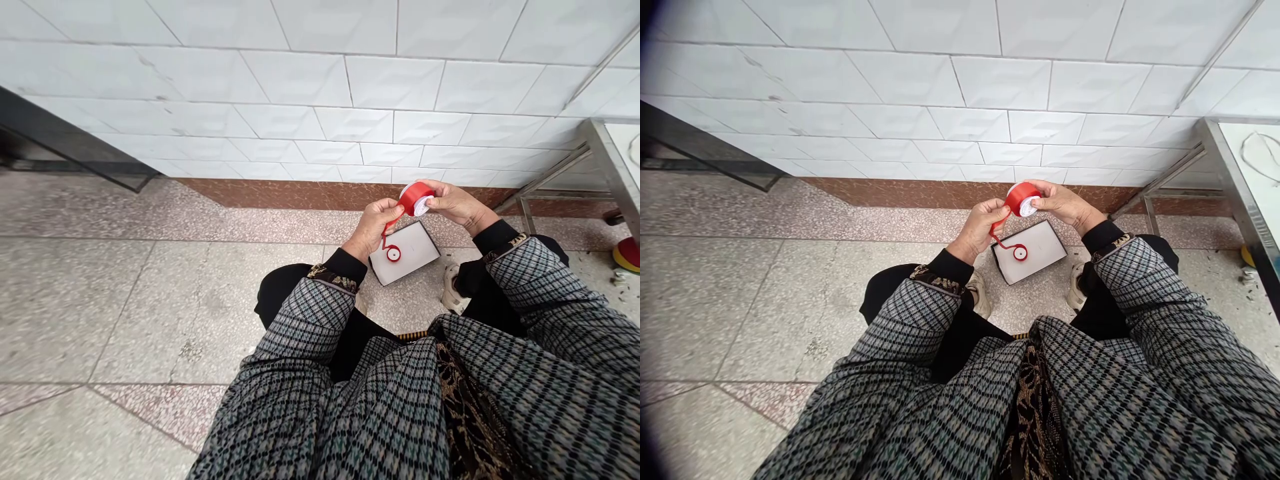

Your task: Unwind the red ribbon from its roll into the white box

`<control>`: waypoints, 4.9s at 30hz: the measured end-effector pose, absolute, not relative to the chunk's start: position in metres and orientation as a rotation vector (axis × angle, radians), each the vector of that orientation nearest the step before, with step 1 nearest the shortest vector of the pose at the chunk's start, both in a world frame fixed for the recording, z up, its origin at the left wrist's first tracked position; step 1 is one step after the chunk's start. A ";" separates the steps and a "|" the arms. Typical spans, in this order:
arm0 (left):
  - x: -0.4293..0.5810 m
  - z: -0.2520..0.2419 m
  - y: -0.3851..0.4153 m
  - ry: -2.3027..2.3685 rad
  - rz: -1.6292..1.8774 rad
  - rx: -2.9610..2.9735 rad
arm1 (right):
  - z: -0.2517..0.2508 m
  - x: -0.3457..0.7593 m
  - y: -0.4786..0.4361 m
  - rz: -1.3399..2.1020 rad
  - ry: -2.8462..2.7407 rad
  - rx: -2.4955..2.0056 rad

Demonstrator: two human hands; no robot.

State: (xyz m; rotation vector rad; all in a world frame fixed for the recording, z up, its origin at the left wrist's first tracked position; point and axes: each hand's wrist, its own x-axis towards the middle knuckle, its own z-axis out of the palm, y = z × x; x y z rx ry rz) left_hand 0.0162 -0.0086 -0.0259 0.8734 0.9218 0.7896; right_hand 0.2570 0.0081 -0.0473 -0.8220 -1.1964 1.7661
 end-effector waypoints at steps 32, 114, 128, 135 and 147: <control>0.007 -0.024 0.001 0.918 0.553 0.961 | -0.046 0.262 0.019 1.224 -2.030 -1.040; 0.015 -0.049 0.002 0.627 0.668 0.719 | -0.064 0.237 0.013 1.765 -0.969 -0.707; 0.011 -0.035 0.008 0.638 0.817 0.715 | -0.077 0.228 0.013 1.804 -0.891 -0.769; -0.005 -0.029 0.011 0.748 0.530 0.807 | -0.042 0.254 0.019 1.814 -1.530 -0.934; -0.001 -0.011 0.004 0.910 0.682 0.974 | -0.031 0.281 0.022 1.605 -1.490 -1.101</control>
